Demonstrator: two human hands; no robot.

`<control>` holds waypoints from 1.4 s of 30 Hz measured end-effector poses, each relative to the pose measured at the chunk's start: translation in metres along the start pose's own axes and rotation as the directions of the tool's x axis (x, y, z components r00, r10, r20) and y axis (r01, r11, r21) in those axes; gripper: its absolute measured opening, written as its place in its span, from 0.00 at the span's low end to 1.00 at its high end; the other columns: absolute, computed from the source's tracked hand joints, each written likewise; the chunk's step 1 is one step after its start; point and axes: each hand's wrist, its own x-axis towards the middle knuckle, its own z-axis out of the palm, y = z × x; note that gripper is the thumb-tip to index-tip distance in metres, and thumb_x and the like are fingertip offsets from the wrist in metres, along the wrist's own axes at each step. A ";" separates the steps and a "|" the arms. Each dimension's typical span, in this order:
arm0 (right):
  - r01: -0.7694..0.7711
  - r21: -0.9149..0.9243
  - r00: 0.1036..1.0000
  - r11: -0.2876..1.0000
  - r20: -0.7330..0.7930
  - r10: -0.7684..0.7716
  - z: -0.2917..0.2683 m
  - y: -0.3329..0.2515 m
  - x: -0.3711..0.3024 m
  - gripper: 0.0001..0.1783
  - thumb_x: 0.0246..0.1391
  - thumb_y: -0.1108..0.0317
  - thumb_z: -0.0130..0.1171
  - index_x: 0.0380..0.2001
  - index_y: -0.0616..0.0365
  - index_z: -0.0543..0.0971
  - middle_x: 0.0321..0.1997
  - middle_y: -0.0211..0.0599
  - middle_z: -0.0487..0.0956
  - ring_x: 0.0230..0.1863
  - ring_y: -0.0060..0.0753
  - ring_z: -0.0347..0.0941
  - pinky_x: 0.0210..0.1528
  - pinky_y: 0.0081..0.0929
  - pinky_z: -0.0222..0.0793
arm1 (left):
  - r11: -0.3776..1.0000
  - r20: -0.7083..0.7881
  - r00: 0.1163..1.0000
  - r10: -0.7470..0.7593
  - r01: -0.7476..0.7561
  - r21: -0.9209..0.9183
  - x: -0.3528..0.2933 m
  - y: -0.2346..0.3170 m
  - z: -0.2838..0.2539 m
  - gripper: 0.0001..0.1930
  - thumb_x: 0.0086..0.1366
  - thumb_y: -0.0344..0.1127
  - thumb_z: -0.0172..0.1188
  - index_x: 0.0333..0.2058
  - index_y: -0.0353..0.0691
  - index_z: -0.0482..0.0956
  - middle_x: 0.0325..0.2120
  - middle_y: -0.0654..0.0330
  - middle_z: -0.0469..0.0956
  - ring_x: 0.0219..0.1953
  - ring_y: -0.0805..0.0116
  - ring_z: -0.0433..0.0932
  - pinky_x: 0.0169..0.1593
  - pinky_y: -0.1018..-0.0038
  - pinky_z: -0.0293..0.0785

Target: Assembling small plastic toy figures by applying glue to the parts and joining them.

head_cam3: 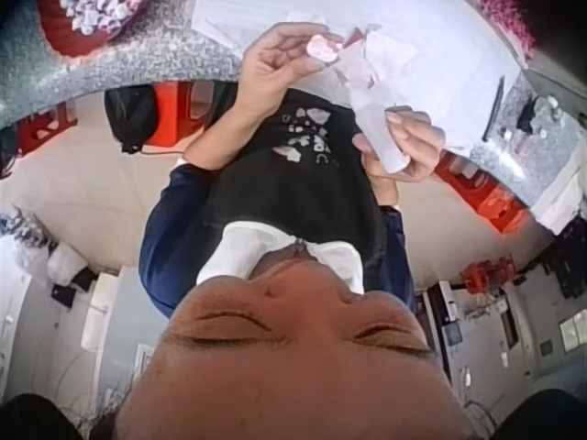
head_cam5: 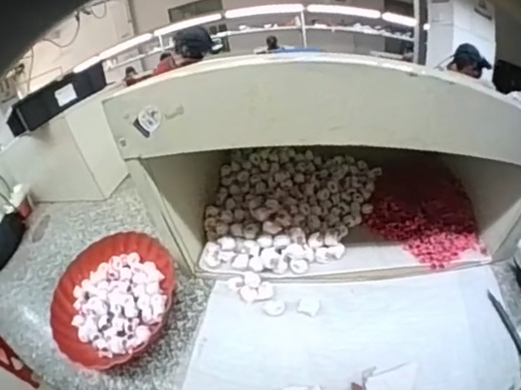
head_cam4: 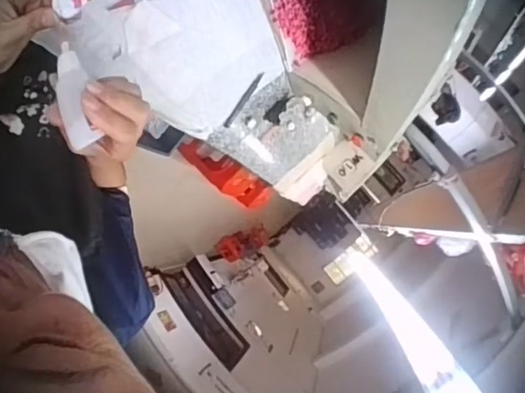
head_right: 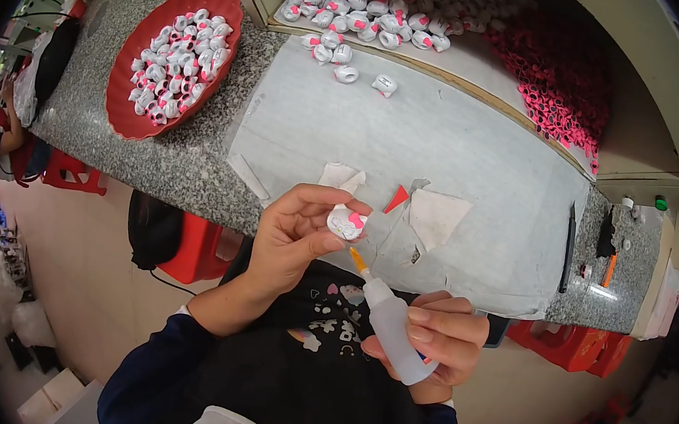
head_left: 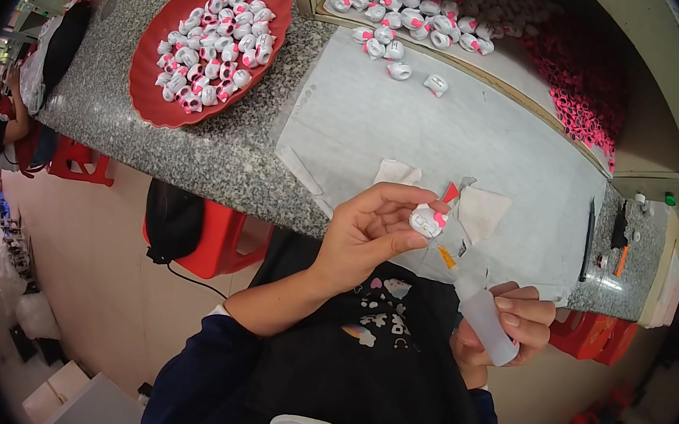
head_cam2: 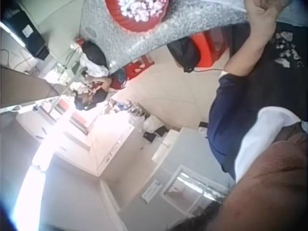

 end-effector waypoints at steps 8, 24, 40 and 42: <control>-0.044 0.040 0.999 0.998 0.031 0.043 -0.001 -0.002 -0.002 0.21 0.31 0.64 0.65 0.26 0.55 0.64 0.27 0.32 0.63 0.20 0.21 0.58 0.18 0.15 0.60 | 1.000 0.015 1.000 0.002 -0.002 0.013 0.000 -0.001 0.001 0.17 0.50 0.22 0.52 0.41 0.31 0.63 0.38 0.48 0.68 0.41 0.68 0.69 0.45 0.74 0.66; -0.013 0.033 0.998 0.999 -0.056 0.015 0.000 0.001 -0.006 0.20 0.32 0.64 0.64 0.28 0.55 0.64 0.27 0.31 0.61 0.20 0.21 0.57 0.17 0.13 0.58 | 1.000 0.010 1.000 -0.019 0.019 0.019 0.000 -0.003 0.000 0.17 0.50 0.23 0.53 0.41 0.31 0.63 0.38 0.48 0.68 0.40 0.68 0.70 0.44 0.73 0.68; -0.029 0.057 0.999 0.998 -0.026 0.030 0.000 0.000 -0.006 0.21 0.31 0.65 0.65 0.28 0.55 0.64 0.27 0.32 0.62 0.21 0.22 0.57 0.18 0.15 0.58 | 0.960 0.090 0.988 0.128 -0.146 0.237 0.000 -0.004 -0.001 0.16 0.48 0.19 0.52 0.39 0.30 0.66 0.38 0.51 0.67 0.41 0.68 0.67 0.44 0.75 0.63; -0.030 0.057 0.999 0.998 -0.008 0.031 -0.002 0.000 -0.003 0.21 0.31 0.65 0.65 0.27 0.56 0.64 0.27 0.32 0.62 0.21 0.22 0.58 0.18 0.15 0.58 | 0.924 0.112 0.981 0.158 -0.187 0.333 0.000 -0.005 -0.002 0.15 0.47 0.18 0.52 0.38 0.30 0.67 0.38 0.51 0.67 0.41 0.66 0.66 0.45 0.74 0.61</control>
